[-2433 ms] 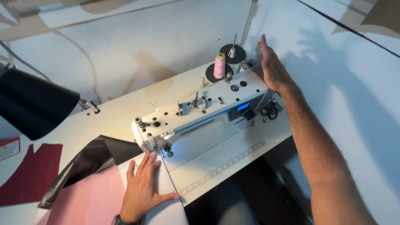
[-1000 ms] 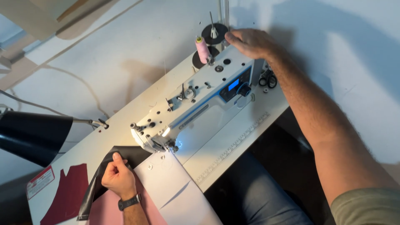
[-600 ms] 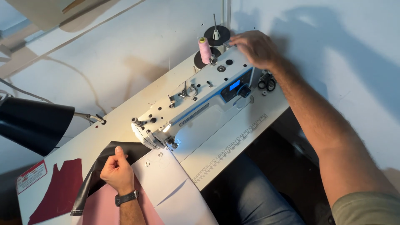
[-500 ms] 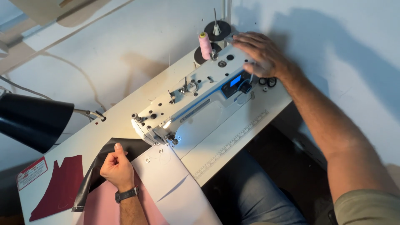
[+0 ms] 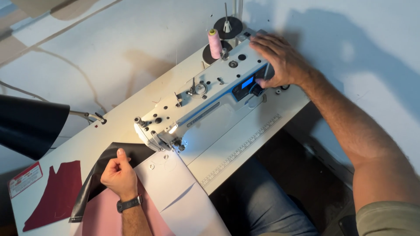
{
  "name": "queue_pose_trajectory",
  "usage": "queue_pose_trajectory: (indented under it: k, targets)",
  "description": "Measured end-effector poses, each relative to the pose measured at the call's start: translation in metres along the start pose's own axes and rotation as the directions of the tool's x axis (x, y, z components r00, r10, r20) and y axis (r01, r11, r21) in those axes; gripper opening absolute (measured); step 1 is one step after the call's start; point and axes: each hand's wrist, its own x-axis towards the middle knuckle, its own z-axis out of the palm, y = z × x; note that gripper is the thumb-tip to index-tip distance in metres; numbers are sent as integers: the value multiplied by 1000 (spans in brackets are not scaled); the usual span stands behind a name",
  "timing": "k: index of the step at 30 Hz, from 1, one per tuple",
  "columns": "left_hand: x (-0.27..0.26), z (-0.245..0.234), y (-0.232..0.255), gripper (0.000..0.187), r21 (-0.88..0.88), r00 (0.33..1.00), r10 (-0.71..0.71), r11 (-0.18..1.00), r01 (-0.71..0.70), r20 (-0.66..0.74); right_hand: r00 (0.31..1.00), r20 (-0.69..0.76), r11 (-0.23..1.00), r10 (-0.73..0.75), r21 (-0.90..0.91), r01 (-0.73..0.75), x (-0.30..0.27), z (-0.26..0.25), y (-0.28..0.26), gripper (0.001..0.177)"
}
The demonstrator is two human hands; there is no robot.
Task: Sewing together pieces of fabric and synthetic leather to assemble a bag component using an industrial sewing machine.
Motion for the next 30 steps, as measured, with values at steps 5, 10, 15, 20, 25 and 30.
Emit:
queue_pose_trajectory:
  k: [5, 10, 15, 20, 25, 30]
  targets:
    - [1, 2, 2, 49, 2, 1000, -2, 1000, 2, 14, 1000, -15, 1000, 7, -18, -8, 1, -5, -3, 99]
    - [2, 3, -1, 48, 6, 1000, 5, 1000, -5, 16, 1000, -24, 1000, 4, 13, -4, -1, 0, 2, 90]
    - [1, 4, -2, 47, -4, 1000, -7, 1000, 7, 20, 1000, 8, 999, -28, 35, 28, -5, 1, 12, 86]
    - [1, 5, 1, 46, -3, 1000, -6, 1000, 6, 24, 999, 41, 996, -27, 84, 23, -4, -4, 14, 85]
    - [0, 4, -2, 47, -1, 1000, -4, 1000, 4, 19, 1000, 25, 995, -4, 95, 2, -4, -3, 10, 83]
    - [2, 5, -1, 48, -1, 1000, -3, 1000, 3, 23, 1000, 15, 995, -13, 99, 12, -6, -1, 13, 84]
